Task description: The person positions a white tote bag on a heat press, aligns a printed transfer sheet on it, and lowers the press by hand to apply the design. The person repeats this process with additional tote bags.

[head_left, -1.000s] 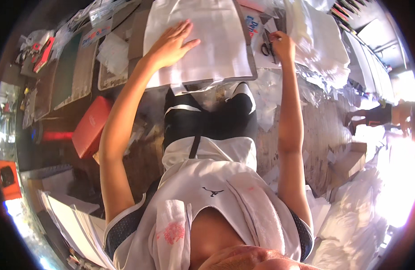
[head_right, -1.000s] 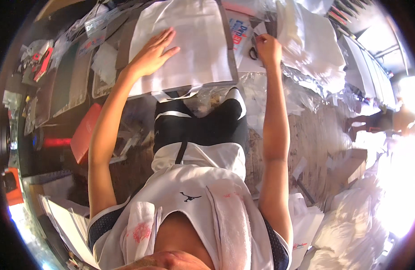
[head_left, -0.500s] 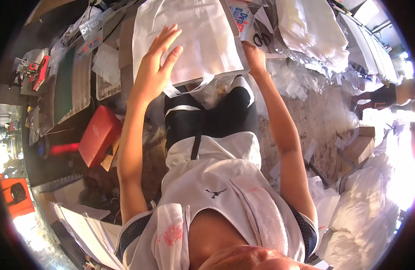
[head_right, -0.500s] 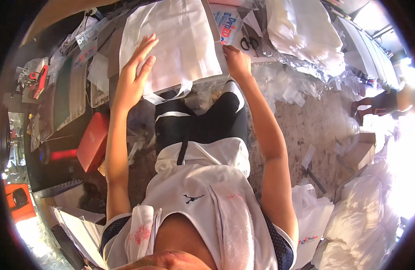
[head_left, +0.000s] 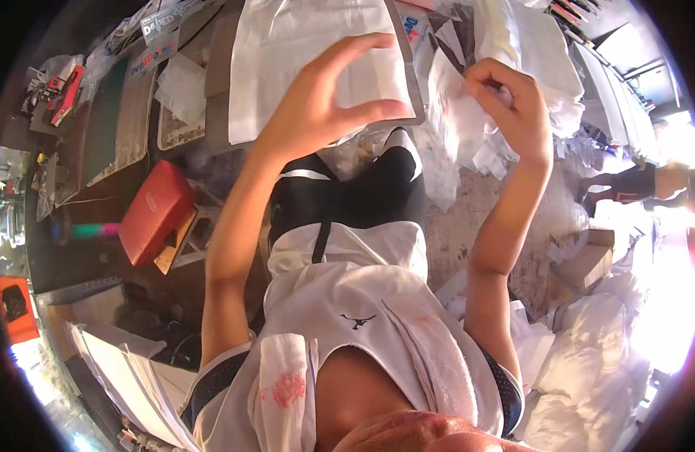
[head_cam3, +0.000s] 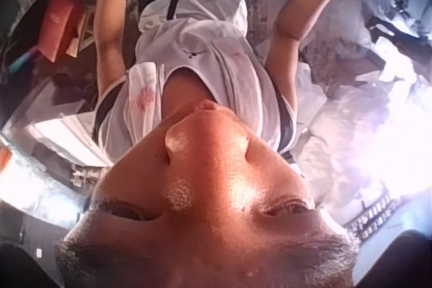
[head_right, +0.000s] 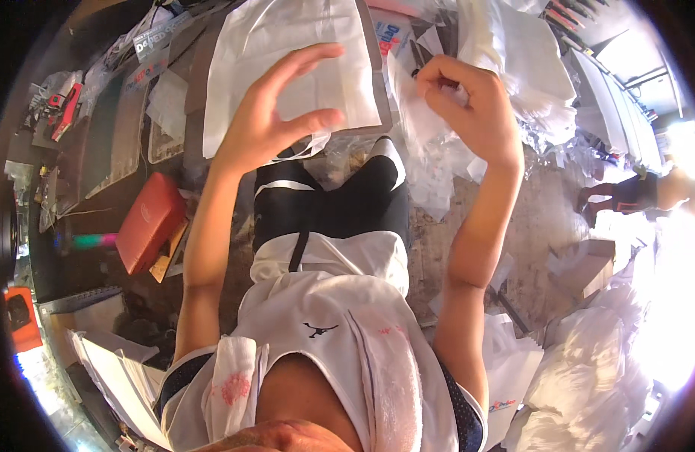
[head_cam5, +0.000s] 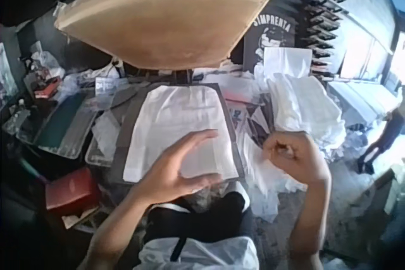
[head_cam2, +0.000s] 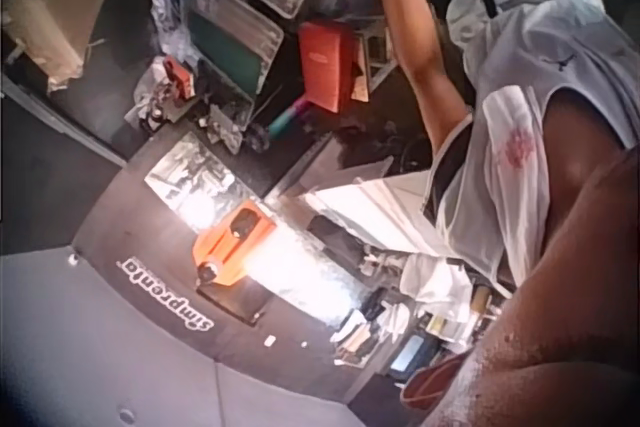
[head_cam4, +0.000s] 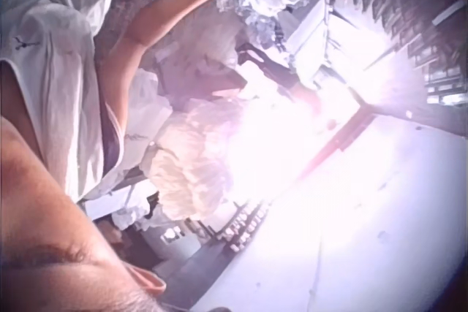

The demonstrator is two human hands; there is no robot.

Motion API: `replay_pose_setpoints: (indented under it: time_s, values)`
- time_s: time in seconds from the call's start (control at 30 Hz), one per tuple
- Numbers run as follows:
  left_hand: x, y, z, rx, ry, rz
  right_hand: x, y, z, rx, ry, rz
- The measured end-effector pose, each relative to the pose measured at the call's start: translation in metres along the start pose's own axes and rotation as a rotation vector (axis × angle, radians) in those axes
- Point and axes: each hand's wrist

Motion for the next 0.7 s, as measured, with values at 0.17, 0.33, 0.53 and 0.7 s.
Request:
replay_pose_setpoints:
  time_s: [0.17, 0.33, 0.53, 0.7]
  values:
    - [-0.015, -0.034, -0.023, 0.54, 0.238, 0.33, 0.004, 0.007, 0.046, -0.285, 0.151, -0.011]
    - [0.003, -0.033, -0.024, 0.841, 0.438, 0.498, 0.012, -0.002, 0.033, -0.352, 0.044, -0.306]
    - [0.037, -0.015, -0.007, 0.687, 0.506, 0.428, 0.017, 0.0, 0.003, -0.396, -0.098, -0.508]
    - [0.061, 0.013, 0.004, 0.701, 0.571, 0.287, 0.017, 0.0, -0.023, -0.347, -0.155, -0.55]
Point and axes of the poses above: each hand's wrist, its own x-axis away from the middle knuckle, its own y-axis out of the back of the hand, z = x × y, and after that the axes turned 10 degrees about y, right-handed
